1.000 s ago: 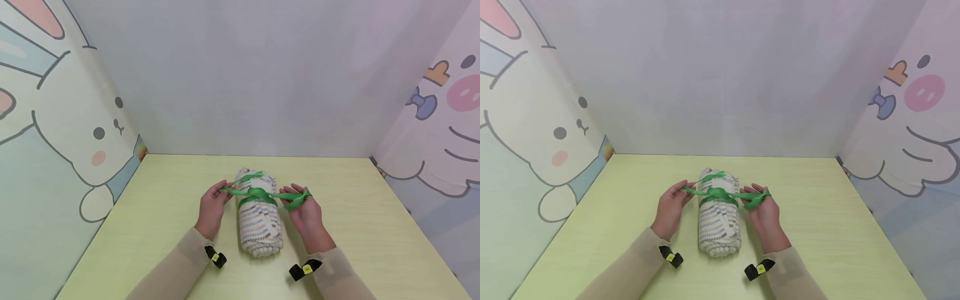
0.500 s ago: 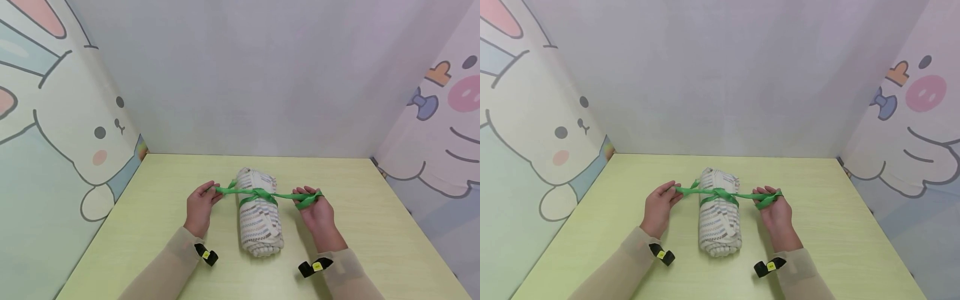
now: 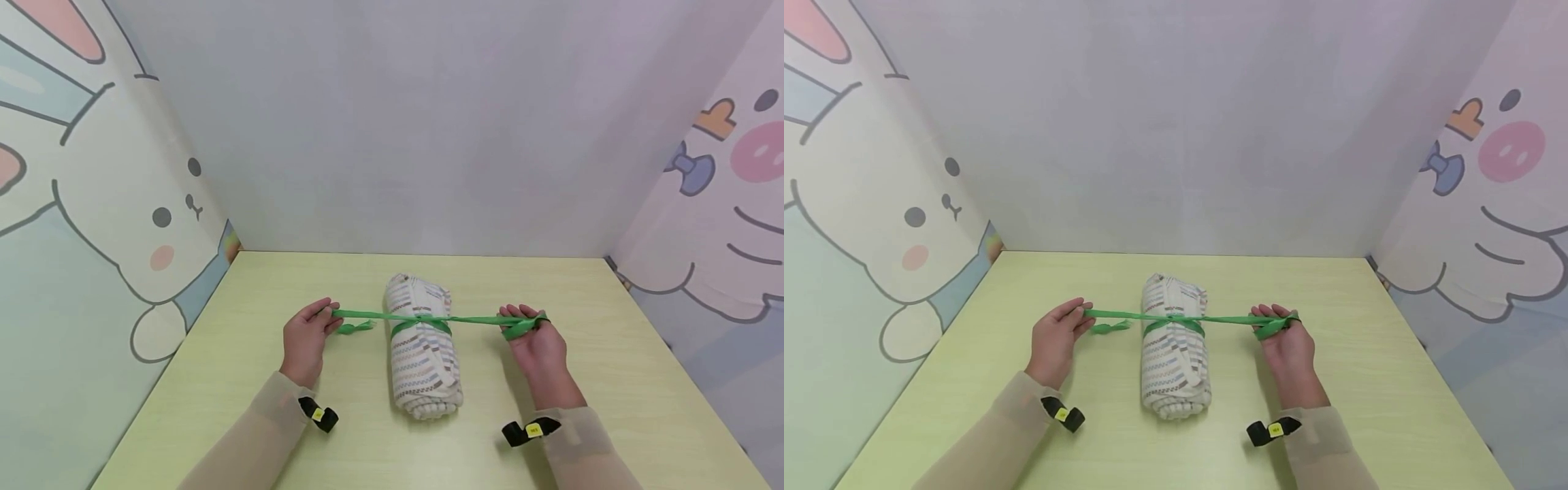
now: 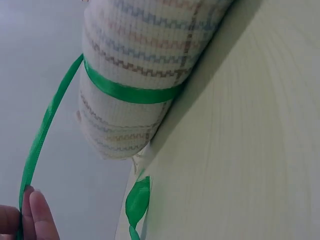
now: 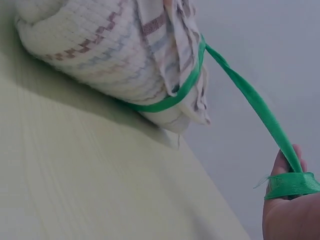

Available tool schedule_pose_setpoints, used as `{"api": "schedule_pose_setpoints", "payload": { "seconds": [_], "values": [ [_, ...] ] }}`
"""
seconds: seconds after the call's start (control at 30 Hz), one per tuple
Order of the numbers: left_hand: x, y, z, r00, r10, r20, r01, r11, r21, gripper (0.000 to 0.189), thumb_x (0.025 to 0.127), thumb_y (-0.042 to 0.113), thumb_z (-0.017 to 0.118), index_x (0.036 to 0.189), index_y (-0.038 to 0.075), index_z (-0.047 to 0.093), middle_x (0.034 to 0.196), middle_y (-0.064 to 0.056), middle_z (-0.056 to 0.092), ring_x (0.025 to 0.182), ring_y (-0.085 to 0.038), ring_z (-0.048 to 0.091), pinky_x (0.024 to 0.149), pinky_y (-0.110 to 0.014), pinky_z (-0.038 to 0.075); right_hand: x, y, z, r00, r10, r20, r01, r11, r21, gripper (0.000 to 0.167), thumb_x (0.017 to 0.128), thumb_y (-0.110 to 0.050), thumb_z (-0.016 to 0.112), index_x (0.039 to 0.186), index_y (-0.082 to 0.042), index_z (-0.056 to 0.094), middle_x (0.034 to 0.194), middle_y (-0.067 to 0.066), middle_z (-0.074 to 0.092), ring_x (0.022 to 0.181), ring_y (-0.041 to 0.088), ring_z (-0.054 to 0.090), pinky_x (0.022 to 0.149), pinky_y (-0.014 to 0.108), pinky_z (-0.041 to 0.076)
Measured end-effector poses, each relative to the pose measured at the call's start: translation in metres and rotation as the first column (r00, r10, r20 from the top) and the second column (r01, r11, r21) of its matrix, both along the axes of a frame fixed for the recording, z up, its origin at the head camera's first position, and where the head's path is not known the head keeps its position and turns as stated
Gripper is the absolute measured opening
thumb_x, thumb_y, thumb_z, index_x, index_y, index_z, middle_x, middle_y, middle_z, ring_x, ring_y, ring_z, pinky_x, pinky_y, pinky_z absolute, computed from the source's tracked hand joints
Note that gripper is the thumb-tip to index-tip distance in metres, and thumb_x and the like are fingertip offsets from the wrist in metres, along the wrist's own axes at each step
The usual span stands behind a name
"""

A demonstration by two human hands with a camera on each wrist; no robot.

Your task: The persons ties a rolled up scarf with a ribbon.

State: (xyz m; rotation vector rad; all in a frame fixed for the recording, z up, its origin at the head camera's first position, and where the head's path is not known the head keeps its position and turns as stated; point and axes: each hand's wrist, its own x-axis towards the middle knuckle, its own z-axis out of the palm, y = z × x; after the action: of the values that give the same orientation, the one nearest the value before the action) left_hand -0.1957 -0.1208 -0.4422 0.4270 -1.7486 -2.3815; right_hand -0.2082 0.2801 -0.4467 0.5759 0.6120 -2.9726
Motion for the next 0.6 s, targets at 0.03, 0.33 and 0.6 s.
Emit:
{"api": "schedule_pose_setpoints", "payload": {
  "seconds": [0.03,0.33,0.6],
  "values": [
    [0.0,-0.001,-0.001,1.0,-0.007,0.009,0.007,1.0,-0.006,0.028,0.103,0.002,0.061,0.131,-0.003,0.063,0.131,-0.026,0.063,0.098,-0.022,0.072,0.093,-0.037,0.057,0.0,0.0,0.0,1.0,0.001,0.003,-0.001,1.0,0.006,0.036,0.113,-0.035,0.03,0.13,-0.007,0.044,0.117,0.017,0.06,0.112,0.033,0.067,0.11,0.041,0.044],
    [0.006,-0.008,-0.009,0.97,-0.213,0.113,0.226,0.967,-0.117,0.043,0.106,0.006,0.056,0.147,-0.005,0.049,0.14,-0.024,0.056,0.119,-0.031,0.065,0.095,-0.034,0.055,-0.007,0.005,-0.004,0.999,0.032,0.036,-0.043,0.933,0.358,0.052,0.11,0.0,0.024,0.16,-0.013,0.023,0.148,0.011,0.042,0.144,0.026,0.042,0.113,0.031,0.039],
    [0.008,-0.034,-0.006,0.916,-0.287,0.28,0.376,0.857,-0.351,0.055,0.104,0.019,0.057,0.154,0.002,0.04,0.121,-0.022,0.067,0.107,-0.031,0.068,0.091,-0.04,0.057,-0.008,0.009,-0.004,0.997,0.046,0.06,-0.075,0.525,0.848,0.062,0.096,0.014,0.035,0.154,-0.006,0.038,0.157,0.012,0.039,0.146,0.022,0.039,0.113,0.03,0.034]
  ]
}}
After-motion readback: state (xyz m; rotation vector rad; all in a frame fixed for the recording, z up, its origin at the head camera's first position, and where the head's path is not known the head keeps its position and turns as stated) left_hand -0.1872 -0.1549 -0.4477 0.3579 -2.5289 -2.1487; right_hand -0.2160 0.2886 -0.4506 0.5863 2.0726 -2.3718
